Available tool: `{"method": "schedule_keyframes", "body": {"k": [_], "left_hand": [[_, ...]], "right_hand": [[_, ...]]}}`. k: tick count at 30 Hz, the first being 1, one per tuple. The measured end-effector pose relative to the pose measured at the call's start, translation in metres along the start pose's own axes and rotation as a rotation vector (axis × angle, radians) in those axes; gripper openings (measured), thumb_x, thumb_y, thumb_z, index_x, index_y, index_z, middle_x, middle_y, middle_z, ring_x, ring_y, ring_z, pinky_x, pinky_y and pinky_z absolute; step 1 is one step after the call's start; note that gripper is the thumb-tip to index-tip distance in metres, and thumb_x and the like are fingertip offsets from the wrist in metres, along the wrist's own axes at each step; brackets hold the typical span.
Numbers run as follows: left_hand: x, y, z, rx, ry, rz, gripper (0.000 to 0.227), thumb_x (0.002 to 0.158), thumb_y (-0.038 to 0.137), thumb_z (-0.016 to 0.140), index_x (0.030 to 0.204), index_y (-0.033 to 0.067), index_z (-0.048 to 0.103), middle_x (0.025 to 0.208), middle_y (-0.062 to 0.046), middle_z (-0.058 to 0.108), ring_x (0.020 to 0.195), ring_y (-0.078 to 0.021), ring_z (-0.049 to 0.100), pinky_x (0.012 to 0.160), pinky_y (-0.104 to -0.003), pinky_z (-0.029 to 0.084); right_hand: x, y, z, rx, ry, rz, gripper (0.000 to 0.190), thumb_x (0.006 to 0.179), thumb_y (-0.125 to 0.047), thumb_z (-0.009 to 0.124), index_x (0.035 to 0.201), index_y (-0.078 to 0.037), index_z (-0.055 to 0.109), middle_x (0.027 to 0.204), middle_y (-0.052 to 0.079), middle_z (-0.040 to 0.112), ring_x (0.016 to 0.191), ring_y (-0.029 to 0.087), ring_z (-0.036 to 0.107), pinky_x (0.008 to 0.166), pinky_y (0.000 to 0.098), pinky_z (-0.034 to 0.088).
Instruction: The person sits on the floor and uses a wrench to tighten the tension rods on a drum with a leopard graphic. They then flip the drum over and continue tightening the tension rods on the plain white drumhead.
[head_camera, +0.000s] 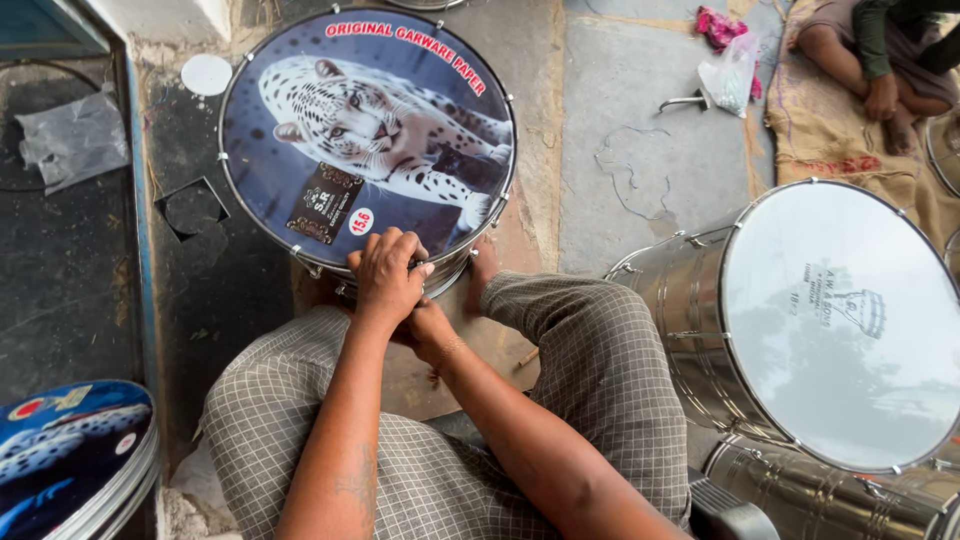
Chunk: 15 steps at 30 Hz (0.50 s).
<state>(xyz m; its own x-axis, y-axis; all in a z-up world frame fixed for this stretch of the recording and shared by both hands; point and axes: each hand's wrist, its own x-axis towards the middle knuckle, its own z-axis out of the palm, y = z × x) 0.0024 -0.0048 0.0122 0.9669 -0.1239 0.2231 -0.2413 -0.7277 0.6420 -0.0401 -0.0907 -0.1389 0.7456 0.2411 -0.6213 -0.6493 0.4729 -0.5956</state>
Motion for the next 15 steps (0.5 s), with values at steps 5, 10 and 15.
{"method": "schedule_keyframes", "body": {"k": [5, 10, 15], "left_hand": [[-0.001, -0.007, 0.006, -0.02, 0.045, 0.058, 0.025, 0.078, 0.017, 0.083, 0.092, 0.0122, 0.062, 0.095, -0.002, 0.059, 0.1, -0.028, 0.055, 0.091, -0.044, 0.036], [-0.001, -0.001, 0.003, 0.0, 0.027, 0.035, 0.025, 0.076, 0.016, 0.083, 0.09, 0.0123, 0.063, 0.093, -0.002, 0.059, 0.098, -0.0266, 0.056, 0.088, -0.045, 0.034], [0.0, 0.003, 0.001, 0.011, 0.013, 0.009, 0.025, 0.076, 0.018, 0.084, 0.089, 0.0131, 0.063, 0.093, -0.001, 0.058, 0.097, -0.0254, 0.056, 0.086, -0.046, 0.032]], "right_hand": [[0.012, 0.016, 0.017, 0.011, 0.093, -0.21, 0.03, 0.095, -0.02, 0.069, 0.121, -0.006, 0.061, 0.097, 0.003, 0.067, 0.076, 0.012, 0.063, 0.06, 0.0298, 0.05], [0.011, 0.004, 0.003, -0.2, 0.113, -0.098, 0.033, 0.1, -0.028, 0.066, 0.121, -0.002, 0.064, 0.089, 0.002, 0.066, 0.064, 0.011, 0.056, 0.05, 0.0289, 0.042], [0.008, -0.04, -0.045, -0.897, -0.094, -0.082, 0.024, 0.084, -0.018, 0.074, 0.104, -0.005, 0.071, 0.08, 0.006, 0.073, 0.066, 0.013, 0.069, 0.058, 0.0311, 0.057]]}}
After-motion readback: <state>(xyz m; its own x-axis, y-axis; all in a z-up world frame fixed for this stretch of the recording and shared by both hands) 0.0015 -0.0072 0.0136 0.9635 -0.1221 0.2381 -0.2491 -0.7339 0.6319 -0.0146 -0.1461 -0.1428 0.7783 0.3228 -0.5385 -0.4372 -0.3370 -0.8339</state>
